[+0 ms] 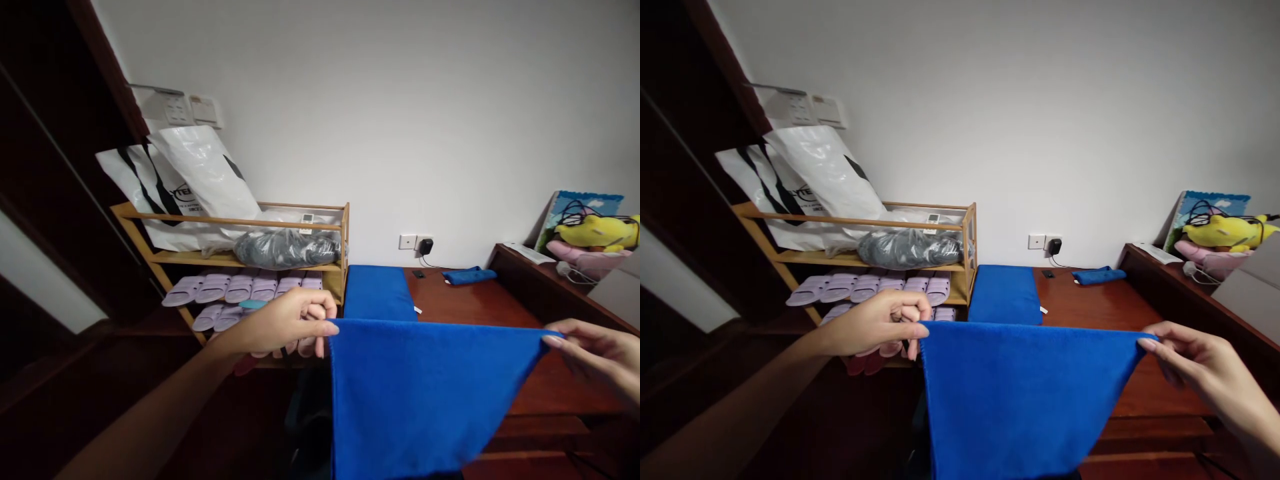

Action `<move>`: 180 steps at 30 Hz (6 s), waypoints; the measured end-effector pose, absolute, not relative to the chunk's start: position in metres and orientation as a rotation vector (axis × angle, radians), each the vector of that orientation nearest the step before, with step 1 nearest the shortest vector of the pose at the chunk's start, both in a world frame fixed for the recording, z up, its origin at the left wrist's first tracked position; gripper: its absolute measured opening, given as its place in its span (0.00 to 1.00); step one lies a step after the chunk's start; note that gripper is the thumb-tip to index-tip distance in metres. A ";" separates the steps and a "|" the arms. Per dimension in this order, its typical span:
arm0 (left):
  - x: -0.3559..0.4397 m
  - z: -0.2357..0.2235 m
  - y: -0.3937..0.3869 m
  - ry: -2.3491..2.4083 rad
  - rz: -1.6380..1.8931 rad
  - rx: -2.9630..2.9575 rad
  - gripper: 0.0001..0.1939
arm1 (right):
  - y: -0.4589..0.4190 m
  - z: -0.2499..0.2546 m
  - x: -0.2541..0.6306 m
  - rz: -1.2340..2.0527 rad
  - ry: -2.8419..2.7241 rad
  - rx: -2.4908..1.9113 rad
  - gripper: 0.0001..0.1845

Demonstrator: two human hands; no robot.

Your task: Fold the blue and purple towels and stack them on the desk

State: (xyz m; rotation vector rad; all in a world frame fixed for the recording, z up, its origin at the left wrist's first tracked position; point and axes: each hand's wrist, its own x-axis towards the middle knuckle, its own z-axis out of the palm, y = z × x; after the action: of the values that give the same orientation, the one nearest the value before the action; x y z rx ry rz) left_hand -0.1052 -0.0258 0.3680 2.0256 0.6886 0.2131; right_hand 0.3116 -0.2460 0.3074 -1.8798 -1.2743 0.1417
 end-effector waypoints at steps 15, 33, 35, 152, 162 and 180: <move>-0.010 0.166 0.119 1.010 0.203 2.255 0.14 | -0.064 0.117 0.340 0.581 -1.121 -1.972 0.23; 0.050 0.032 0.090 1.127 0.293 2.760 0.29 | -0.003 0.004 0.292 0.127 -1.747 -2.204 0.31; 0.049 0.023 0.092 1.128 0.297 2.762 0.29 | -0.003 -0.001 0.295 0.123 -1.766 -2.236 0.33; 0.036 0.198 0.163 1.090 0.793 1.489 0.10 | -0.002 0.179 0.347 0.571 -1.000 -1.663 0.24; 0.072 0.128 0.203 1.219 0.617 1.733 0.19 | 0.054 0.096 0.367 0.517 -1.075 -1.879 0.27; 0.070 0.037 0.122 1.093 0.402 2.800 0.28 | 0.026 0.007 0.304 -0.086 -1.727 -2.254 0.35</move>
State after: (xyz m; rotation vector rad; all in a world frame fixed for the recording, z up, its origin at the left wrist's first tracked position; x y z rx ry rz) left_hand 0.0701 0.1222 0.0370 2.7996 1.0928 0.4020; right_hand 0.3041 0.0261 0.0065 -2.2542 -1.7273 -0.0862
